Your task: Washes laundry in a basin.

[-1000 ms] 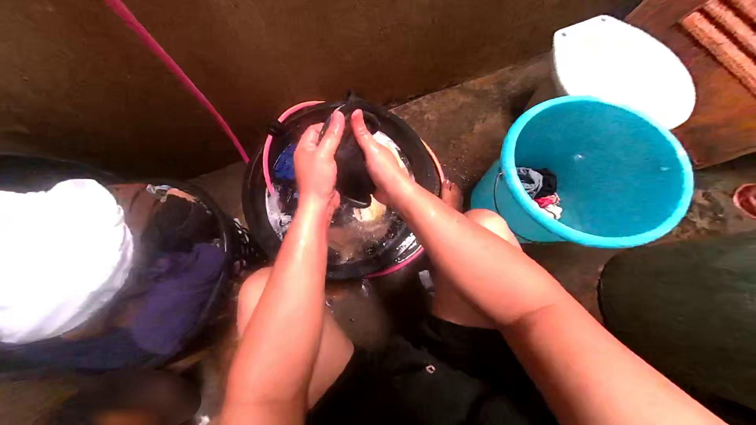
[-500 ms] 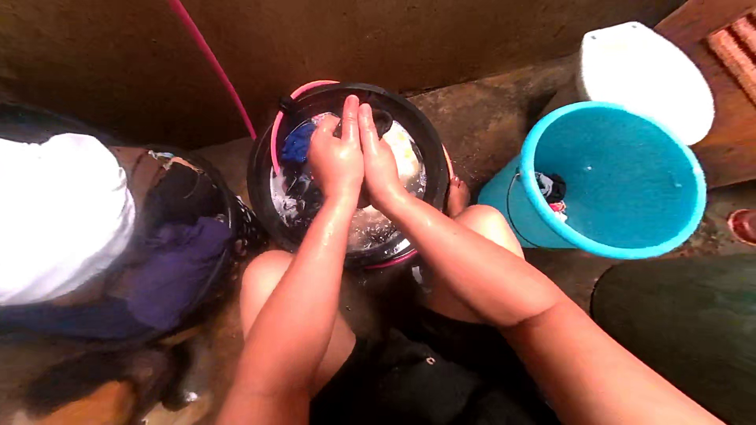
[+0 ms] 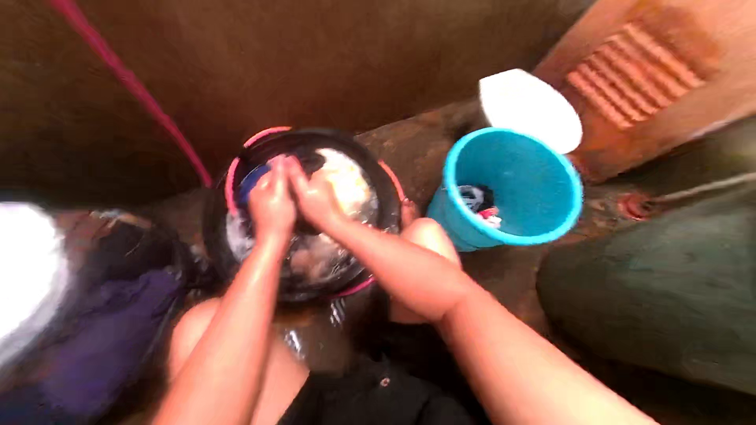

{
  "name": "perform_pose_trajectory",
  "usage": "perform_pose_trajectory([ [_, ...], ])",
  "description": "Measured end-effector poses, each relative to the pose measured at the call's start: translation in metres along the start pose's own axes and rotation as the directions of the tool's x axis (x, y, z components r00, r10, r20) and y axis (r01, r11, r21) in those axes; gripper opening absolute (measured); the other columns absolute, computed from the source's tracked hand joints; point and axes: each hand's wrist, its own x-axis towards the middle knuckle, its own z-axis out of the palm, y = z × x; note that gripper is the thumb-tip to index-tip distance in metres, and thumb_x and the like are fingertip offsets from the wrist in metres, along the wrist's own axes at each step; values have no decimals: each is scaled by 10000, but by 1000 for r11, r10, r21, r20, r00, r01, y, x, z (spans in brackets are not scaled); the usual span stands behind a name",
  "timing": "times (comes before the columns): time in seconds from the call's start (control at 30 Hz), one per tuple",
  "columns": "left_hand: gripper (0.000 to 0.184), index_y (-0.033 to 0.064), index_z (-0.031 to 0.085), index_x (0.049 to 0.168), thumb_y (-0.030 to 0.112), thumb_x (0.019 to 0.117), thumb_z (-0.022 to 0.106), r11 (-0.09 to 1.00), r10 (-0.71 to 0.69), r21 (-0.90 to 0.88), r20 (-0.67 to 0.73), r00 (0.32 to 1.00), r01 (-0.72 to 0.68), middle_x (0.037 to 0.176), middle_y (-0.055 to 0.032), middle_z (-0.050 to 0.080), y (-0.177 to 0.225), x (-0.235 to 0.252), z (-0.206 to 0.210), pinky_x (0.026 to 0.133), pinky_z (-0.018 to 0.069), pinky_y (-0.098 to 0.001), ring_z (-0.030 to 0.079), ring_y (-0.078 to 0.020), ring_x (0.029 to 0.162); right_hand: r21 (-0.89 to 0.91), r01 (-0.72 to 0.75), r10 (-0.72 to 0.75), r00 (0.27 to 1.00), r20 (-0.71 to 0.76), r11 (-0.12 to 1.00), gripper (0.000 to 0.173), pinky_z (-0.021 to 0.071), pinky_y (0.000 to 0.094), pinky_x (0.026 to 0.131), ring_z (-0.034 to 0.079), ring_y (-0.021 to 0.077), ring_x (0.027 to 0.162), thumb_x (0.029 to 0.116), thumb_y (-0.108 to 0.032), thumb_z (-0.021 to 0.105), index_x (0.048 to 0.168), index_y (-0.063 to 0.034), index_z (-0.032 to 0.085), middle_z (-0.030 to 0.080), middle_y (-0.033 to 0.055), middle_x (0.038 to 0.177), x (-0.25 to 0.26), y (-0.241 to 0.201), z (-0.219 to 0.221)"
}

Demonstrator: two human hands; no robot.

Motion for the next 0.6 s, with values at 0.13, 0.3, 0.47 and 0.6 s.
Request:
perform_pose_trajectory([
  [0.13,609,171,292,1588,534,1100,256,963,-69,-240,219,973,123,1507,-115,483,-18,-5,-3,1047,507,-527,544,-241,1327,-150,420,-424,906,5,895,565,555,616,827,713,342,918,1052,-517,507,1033,3,727,729,194,926,73,53,-61],
  [0.3,626,142,305,1574,528,1085,368,969,-237,150,327,915,198,1421,-259,532,-34,1,-30,988,491,-642,587,-403,1251,-542,300,-422,900,-112,785,603,533,540,740,663,241,783,1036,-617,439,961,-80,703,664,86,814,43,43,-227],
  [0.47,666,126,328,1576,521,1048,429,921,-278,374,435,857,109,1397,-254,551,-73,-2,-71,979,494,-601,587,-380,1232,-667,5,-276,912,-303,745,763,493,619,740,665,332,827,1041,-673,312,892,-33,699,660,166,816,11,102,-365],
  [0.6,615,74,243,1606,426,1107,322,804,-529,516,390,754,297,1407,-280,525,-82,-7,-89,1000,485,-514,590,-322,1217,-583,-49,-267,855,-444,811,730,460,541,700,616,270,763,1079,-586,286,793,-7,626,598,139,752,-6,134,-415],
])
